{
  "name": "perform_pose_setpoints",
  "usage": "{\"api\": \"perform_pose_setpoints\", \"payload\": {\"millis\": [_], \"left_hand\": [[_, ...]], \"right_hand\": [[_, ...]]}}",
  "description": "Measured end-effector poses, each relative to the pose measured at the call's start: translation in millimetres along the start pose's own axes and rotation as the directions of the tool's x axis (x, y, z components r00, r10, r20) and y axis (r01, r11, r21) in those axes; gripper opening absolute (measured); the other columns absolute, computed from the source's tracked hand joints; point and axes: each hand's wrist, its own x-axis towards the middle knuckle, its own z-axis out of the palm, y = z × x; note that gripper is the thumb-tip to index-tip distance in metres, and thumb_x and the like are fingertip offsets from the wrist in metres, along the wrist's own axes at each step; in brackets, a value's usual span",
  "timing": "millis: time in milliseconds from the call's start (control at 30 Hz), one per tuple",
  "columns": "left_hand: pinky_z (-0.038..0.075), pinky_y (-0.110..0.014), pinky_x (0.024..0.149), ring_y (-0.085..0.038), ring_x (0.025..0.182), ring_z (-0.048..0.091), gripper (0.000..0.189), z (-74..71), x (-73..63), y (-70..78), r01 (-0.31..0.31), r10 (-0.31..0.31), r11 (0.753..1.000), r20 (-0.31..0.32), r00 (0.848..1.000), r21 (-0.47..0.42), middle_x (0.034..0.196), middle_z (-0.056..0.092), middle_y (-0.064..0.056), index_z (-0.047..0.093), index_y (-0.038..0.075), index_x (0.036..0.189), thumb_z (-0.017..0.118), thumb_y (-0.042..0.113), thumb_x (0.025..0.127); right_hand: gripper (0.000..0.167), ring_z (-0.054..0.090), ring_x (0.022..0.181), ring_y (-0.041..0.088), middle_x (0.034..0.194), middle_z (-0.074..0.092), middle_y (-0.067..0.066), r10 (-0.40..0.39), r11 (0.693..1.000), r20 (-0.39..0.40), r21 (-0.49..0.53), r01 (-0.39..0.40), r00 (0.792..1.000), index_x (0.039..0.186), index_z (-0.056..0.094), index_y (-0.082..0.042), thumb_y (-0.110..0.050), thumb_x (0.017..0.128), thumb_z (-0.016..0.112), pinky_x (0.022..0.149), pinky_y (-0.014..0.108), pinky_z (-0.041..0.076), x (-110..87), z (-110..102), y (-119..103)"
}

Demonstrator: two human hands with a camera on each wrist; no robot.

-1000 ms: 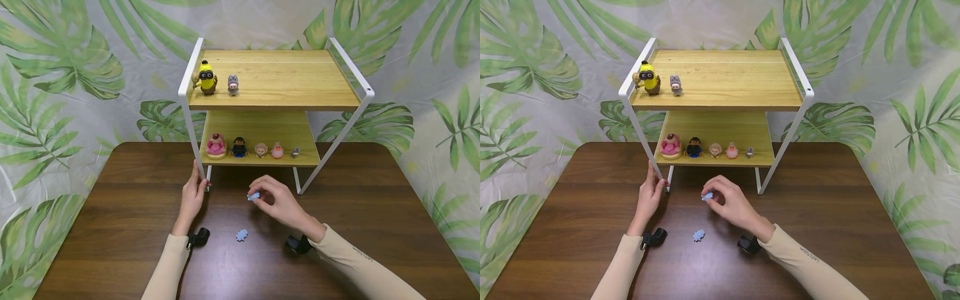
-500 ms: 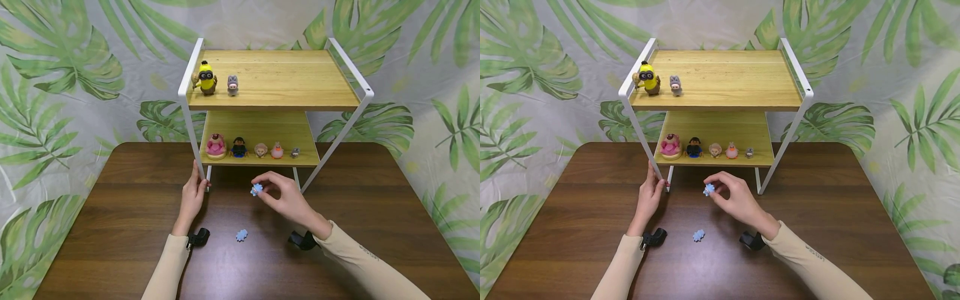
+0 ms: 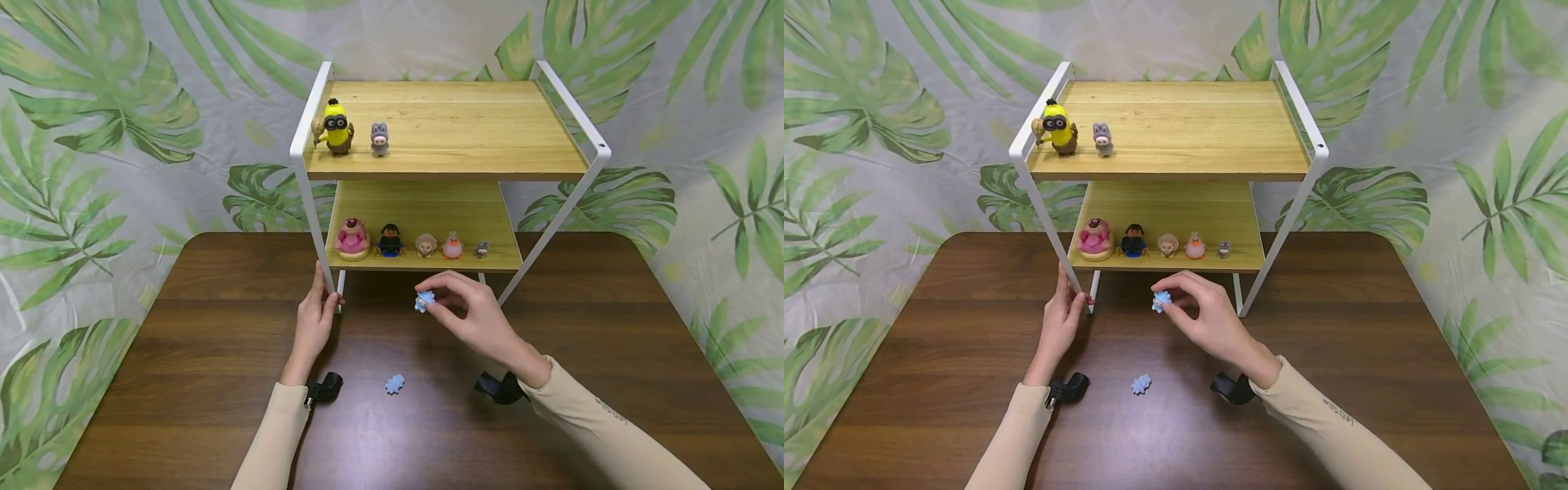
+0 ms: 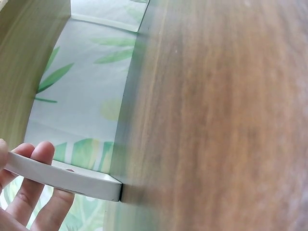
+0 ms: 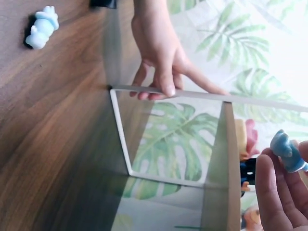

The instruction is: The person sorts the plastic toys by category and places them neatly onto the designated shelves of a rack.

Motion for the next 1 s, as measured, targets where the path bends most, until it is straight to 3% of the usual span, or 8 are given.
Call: {"api": "perform_pose_setpoints", "payload": {"millis": [367, 667, 1000], "left_hand": [[0.051, -0.049, 0.068, -0.03, 0.071, 0.064, 0.092, 0.2, -0.4, -0.2, -0.003, 0.003, 1.0, -0.002, 1.0, 0.001, 0.079, 0.058, -0.017, 0.004, 0.047, 0.151, 0.054, -0.005, 0.094], [0.051, -0.049, 0.067, -0.031, 0.071, 0.063, 0.093, 0.4, 0.5, -1.3, -0.01, 0.01, 1.0, -0.007, 1.0, 0.003, 0.078, 0.058, -0.017, 0.005, 0.048, 0.151, 0.054, -0.006, 0.093], [0.051, -0.049, 0.068, -0.03, 0.071, 0.063, 0.093, 0.4, -0.2, -0.7, -0.007, 0.007, 1.0, -0.003, 1.0, 0.005, 0.08, 0.058, -0.017, 0.005, 0.047, 0.151, 0.054, -0.006, 0.094]], "right_hand": [[0.028, 0.066, 0.078, 0.024, 0.108, 0.061, 0.013, -0.008, 0.996, -0.018, 0.089, 0.009, 1.0, 0.11, 0.064, 0.003, 0.016, 0.085, 0.061, 0.067, 0.033, 0.056, 2.8, -6, -6], [0.029, 0.063, 0.092, 0.021, 0.109, 0.062, 0.015, -0.029, 0.994, -0.039, 0.108, 0.033, 0.999, 0.109, 0.065, 0.004, 0.019, 0.084, 0.059, 0.074, 0.033, 0.055, 7.6, -11, -11], [0.029, 0.062, 0.092, 0.02, 0.106, 0.06, 0.018, -0.033, 0.99, -0.062, 0.138, 0.042, 0.998, 0.108, 0.064, 0.007, 0.021, 0.083, 0.059, 0.078, 0.029, 0.053, 14.3, -19, -23]]}}
